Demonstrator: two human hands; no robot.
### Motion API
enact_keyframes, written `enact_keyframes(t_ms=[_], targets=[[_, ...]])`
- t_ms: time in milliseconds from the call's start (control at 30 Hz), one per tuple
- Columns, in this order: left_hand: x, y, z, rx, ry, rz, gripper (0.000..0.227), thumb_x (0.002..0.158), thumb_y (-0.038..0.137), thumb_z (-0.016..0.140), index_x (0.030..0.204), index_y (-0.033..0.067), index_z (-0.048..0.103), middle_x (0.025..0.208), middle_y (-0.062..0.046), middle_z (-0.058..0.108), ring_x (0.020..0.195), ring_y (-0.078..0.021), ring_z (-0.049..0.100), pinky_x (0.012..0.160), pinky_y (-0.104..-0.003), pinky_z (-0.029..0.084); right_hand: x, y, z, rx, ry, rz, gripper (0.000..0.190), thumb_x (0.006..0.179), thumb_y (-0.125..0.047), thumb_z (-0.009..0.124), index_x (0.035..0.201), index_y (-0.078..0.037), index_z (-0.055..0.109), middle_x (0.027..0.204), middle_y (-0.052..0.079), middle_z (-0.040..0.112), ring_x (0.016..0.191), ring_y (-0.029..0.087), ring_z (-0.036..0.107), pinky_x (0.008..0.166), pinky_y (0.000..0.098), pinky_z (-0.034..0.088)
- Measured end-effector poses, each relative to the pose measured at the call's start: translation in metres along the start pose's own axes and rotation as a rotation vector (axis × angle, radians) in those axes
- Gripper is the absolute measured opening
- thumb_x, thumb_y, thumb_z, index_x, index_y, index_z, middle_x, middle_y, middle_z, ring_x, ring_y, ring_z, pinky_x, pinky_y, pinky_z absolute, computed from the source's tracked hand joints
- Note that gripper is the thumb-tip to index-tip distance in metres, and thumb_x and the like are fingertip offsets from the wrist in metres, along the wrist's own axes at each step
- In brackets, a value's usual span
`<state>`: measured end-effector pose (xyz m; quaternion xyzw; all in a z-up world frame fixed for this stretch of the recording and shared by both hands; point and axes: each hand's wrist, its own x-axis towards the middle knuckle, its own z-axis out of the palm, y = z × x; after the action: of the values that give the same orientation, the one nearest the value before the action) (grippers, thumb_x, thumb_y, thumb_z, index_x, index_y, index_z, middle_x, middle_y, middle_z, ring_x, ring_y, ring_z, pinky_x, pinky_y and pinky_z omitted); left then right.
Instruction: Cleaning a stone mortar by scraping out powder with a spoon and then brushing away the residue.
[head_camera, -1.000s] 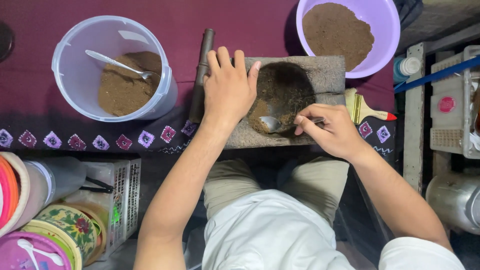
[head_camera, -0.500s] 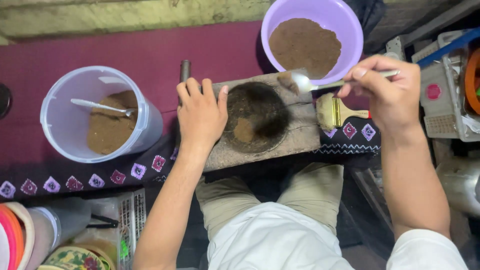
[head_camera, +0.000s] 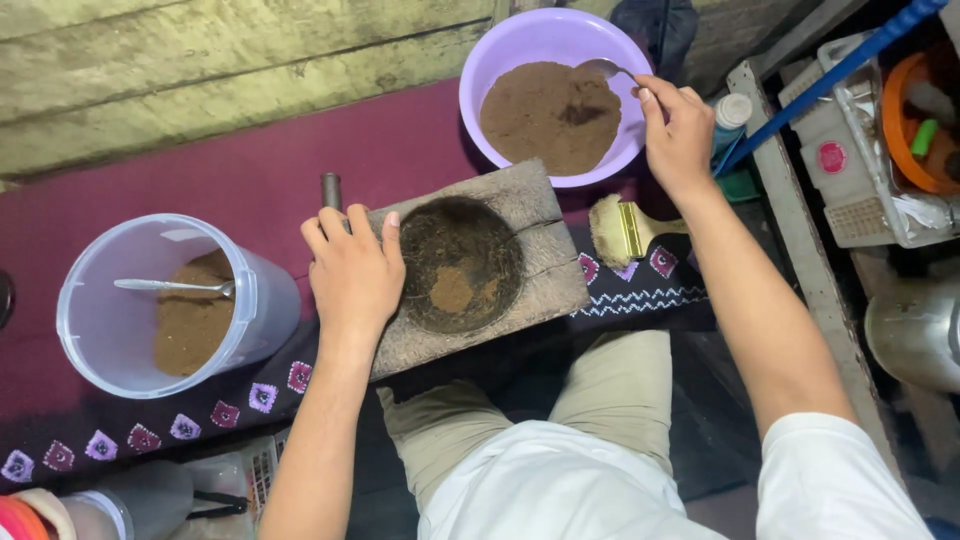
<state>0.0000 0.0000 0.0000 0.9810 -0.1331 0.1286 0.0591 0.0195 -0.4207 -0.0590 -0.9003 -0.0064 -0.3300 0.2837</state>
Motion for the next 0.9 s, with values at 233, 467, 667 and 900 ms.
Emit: enact_keyframes(t_ms=[233, 467, 667, 900], targets=[[0.002, 0.0, -0.002, -0.022, -0.033, -0.009, 0.042, 0.112, 0.041, 0.046, 0.11, 0.0011, 0.059, 0.107, -0.02, 0.052, 0.104, -0.0373, 0.049, 0.055, -0.047, 0.06, 0.017, -0.086, -0.052, -0.07, 0.164, -0.554, 0.022, 0.115, 0.004, 0.058, 0.129, 0.016, 0.069, 0.116, 0.03, 0.077, 0.093, 0.042, 0.072, 0.083, 0.0468, 0.055], [0.004, 0.002, 0.004, -0.035, 0.018, -0.025, 0.042, 0.11, 0.046, 0.048, 0.102, 0.0055, 0.056, 0.095, -0.01, 0.045, 0.109, -0.0366, 0.053, 0.061, -0.049, 0.063, -0.019, -0.179, -0.027, 0.002, -0.168, -0.756, 0.018, 0.1, 0.0, 0.067, 0.113, -0.005, 0.078, 0.089, 0.006, 0.074, 0.076, 0.025, 0.067, 0.067, 0.0313, 0.053], [0.004, 0.006, 0.003, -0.107, 0.001, -0.034, 0.041, 0.109, 0.046, 0.046, 0.104, 0.0062, 0.055, 0.098, -0.01, 0.044, 0.114, -0.037, 0.05, 0.065, -0.051, 0.063, -0.031, -0.178, 0.029, -0.142, -0.356, -0.85, 0.014, 0.099, -0.013, 0.067, 0.111, -0.012, 0.076, 0.097, -0.003, 0.076, 0.087, 0.017, 0.063, 0.061, 0.0262, 0.042], [-0.001, 0.009, 0.005, -0.192, 0.006, -0.034, 0.042, 0.109, 0.045, 0.044, 0.106, 0.0039, 0.054, 0.099, -0.011, 0.041, 0.116, -0.0407, 0.049, 0.063, -0.056, 0.06, -0.016, -0.195, -0.003, -0.128, -0.453, -0.854, 0.013, 0.097, -0.009, 0.07, 0.107, -0.013, 0.077, 0.098, 0.0, 0.079, 0.083, 0.019, 0.063, 0.062, 0.0281, 0.041]])
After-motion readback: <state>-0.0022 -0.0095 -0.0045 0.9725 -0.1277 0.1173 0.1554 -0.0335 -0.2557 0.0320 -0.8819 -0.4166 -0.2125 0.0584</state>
